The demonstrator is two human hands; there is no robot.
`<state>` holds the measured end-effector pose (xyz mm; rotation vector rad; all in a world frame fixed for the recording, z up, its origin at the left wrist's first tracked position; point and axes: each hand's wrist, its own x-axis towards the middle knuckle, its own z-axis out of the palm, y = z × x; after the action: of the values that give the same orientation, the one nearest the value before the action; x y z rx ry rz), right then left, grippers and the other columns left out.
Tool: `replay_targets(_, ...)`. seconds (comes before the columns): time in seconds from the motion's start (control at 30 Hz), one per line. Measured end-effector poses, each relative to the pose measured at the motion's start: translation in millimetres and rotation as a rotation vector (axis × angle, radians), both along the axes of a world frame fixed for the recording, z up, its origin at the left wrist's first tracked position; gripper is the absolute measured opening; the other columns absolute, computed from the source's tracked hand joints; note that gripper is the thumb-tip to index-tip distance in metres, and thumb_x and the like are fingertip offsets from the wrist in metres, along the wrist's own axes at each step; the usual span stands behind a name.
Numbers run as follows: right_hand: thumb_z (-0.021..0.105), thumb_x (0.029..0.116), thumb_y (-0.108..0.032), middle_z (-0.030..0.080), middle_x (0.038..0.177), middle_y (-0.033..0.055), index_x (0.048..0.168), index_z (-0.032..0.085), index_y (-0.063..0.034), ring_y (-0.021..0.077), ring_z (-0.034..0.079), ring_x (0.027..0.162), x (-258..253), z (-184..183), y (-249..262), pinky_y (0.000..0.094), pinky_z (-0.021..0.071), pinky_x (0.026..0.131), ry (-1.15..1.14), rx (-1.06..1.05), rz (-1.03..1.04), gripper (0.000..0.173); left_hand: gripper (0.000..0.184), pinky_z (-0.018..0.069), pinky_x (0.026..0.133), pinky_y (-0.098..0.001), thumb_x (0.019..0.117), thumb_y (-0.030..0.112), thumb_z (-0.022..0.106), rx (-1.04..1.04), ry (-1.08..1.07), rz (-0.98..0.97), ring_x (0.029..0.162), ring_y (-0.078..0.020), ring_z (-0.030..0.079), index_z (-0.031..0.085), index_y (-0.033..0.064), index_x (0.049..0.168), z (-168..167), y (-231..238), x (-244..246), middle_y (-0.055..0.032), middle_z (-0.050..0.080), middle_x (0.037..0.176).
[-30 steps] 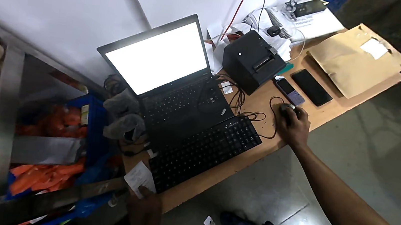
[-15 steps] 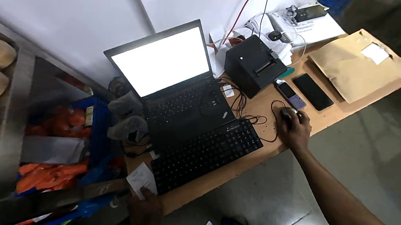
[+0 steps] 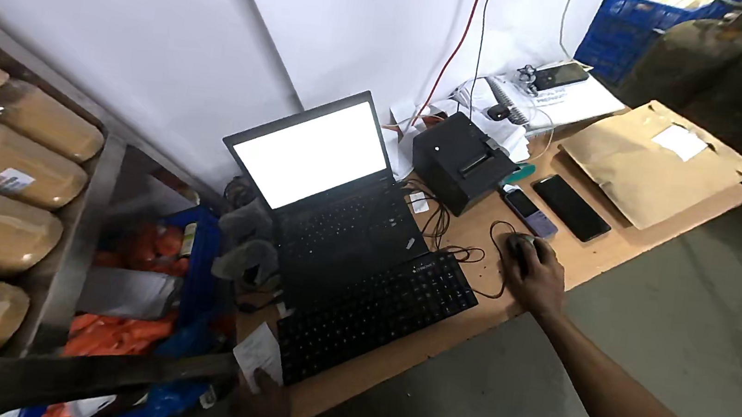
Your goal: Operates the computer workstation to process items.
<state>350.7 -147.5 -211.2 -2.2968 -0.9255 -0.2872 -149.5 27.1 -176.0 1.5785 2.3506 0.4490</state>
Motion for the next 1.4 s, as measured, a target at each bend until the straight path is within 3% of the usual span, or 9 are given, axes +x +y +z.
replay_targets(0.37, 0.057, 0.0955, -0.035, 0.053, 0.148, 0.0218, 0.137, 0.065, -0.0150, 0.0452, 0.058, 0.125, 1.2, -0.6, -1.7, 0.0671, 0.0452, 0.098, 0.054, -0.005, 0.055, 0.047, 0.062, 0.0456, 0.110, -0.0568, 0.1077, 0.048, 0.042, 0.105, 0.099, 0.098, 0.130, -0.0424, 0.058, 0.055, -0.0016, 0.143, 26.0, -25.3, 31.6, -0.0277, 0.059, 0.140)
replay_targets(0.4, 0.056, 0.0959, -0.036, 0.053, 0.148, 0.0212, 0.137, 0.065, -0.0153, 0.0448, 0.058, 0.125, 0.4, -0.2, -2.2, 0.0669, 0.0453, 0.099, 0.054, -0.009, 0.058, 0.047, 0.060, 0.0487, 0.107, -0.0546, 0.1063, 0.047, 0.047, 0.131, 0.101, 0.189, 0.126, -0.0412, 0.062, 0.060, -0.0024, 0.138, 39.0, -31.1, 45.4, -0.0269, 0.064, 0.134)
replay_targets(0.5, 0.052, 0.0975, -0.038, 0.054, 0.146, 0.0227, 0.135, 0.066, -0.0131, 0.0459, 0.059, 0.124, -1.5, 2.1, -0.8, 0.0677, 0.0458, 0.097, 0.035, 0.017, 0.079, 0.047, 0.057, 0.0358, 0.119, -0.0493, 0.1131, 0.035, 0.037, -0.474, -0.262, 0.309, 0.149, -0.0353, 0.040, 0.033, 0.0000, 0.158, 166.8, -37.0, 84.2, -0.0213, 0.040, 0.161)
replay_targets(0.67, 0.050, 0.0982, -0.040, 0.054, 0.146, 0.0214, 0.135, 0.066, -0.0146, 0.0442, 0.058, 0.125, -1.4, 0.8, -3.5, 0.0663, 0.0456, 0.098, 0.031, -0.002, 0.103, 0.048, 0.071, 0.0469, 0.106, -0.0621, 0.1063, 0.058, 0.037, 0.034, 0.056, 0.340, 0.130, -0.0422, 0.058, 0.055, 0.0001, 0.142, 16.7, -25.6, 45.8, -0.0247, 0.062, 0.138)
replay_targets(0.8, 0.050, 0.0980, -0.041, 0.056, 0.145, 0.0213, 0.134, 0.067, -0.0150, 0.0444, 0.060, 0.123, 1.0, -1.2, -1.4, 0.0665, 0.0470, 0.094, -0.002, 0.000, 0.102, 0.048, 0.070, 0.0431, 0.109, -0.0619, 0.1075, 0.056, 0.036, -0.142, -0.066, 0.384, 0.139, -0.0421, 0.050, 0.046, 0.0015, 0.151, 46.7, -20.6, 52.7, -0.0257, 0.053, 0.148)
replay_targets(1.0, 0.049, 0.0982, -0.042, 0.054, 0.146, 0.0230, 0.135, 0.067, -0.0133, 0.0462, 0.059, 0.124, -0.2, 0.2, -3.1, 0.0674, 0.0459, 0.096, -0.004, -0.025, 0.105, 0.050, 0.075, 0.0477, 0.103, -0.0635, 0.1046, 0.065, 0.034, -0.099, -0.084, 0.456, 0.133, -0.0425, 0.056, 0.047, 0.0076, 0.151, 7.6, -10.1, 38.6, -0.0234, 0.057, 0.145)
replay_targets(1.17, 0.054, 0.0976, -0.037, 0.053, 0.148, 0.0212, 0.139, 0.063, -0.0148, 0.0445, 0.057, 0.127, 1.5, -1.2, -2.9, 0.0669, 0.0456, 0.098, 0.025, -0.060, 0.094, 0.048, 0.085, 0.0373, 0.110, -0.0685, 0.1001, 0.069, 0.043, -0.101, -0.056, 0.502, 0.140, -0.0496, 0.044, 0.042, 0.0028, 0.154, -7.1, -6.3, 32.5, -0.0311, 0.045, 0.152)
replay_targets(1.33, 0.055, 0.0966, -0.036, 0.051, 0.148, 0.0246, 0.143, 0.059, -0.0142, 0.0471, 0.056, 0.126, 0.7, -2.4, -4.2, 0.0676, 0.0454, 0.096, 0.025, -0.051, 0.077, 0.051, 0.074, 0.0524, 0.103, -0.0549, 0.1077, 0.058, 0.032, -0.146, 0.082, 0.267, 0.128, -0.0382, 0.061, 0.043, -0.0019, 0.150, 24.4, -19.5, 38.5, -0.0231, 0.060, 0.141)
replay_targets(1.4, 0.055, 0.0958, -0.037, 0.052, 0.147, 0.0244, 0.141, 0.061, -0.0145, 0.0460, 0.057, 0.125, 1.9, -2.1, -1.8, 0.0671, 0.0462, 0.095, 0.005, -0.034, 0.084, 0.051, 0.078, 0.0473, 0.106, -0.0600, 0.1055, 0.060, 0.038, -0.093, 0.041, 0.379, 0.132, -0.0446, 0.055, 0.044, -0.0031, 0.150, 0.9, -9.4, 34.8, -0.0284, 0.055, 0.143)
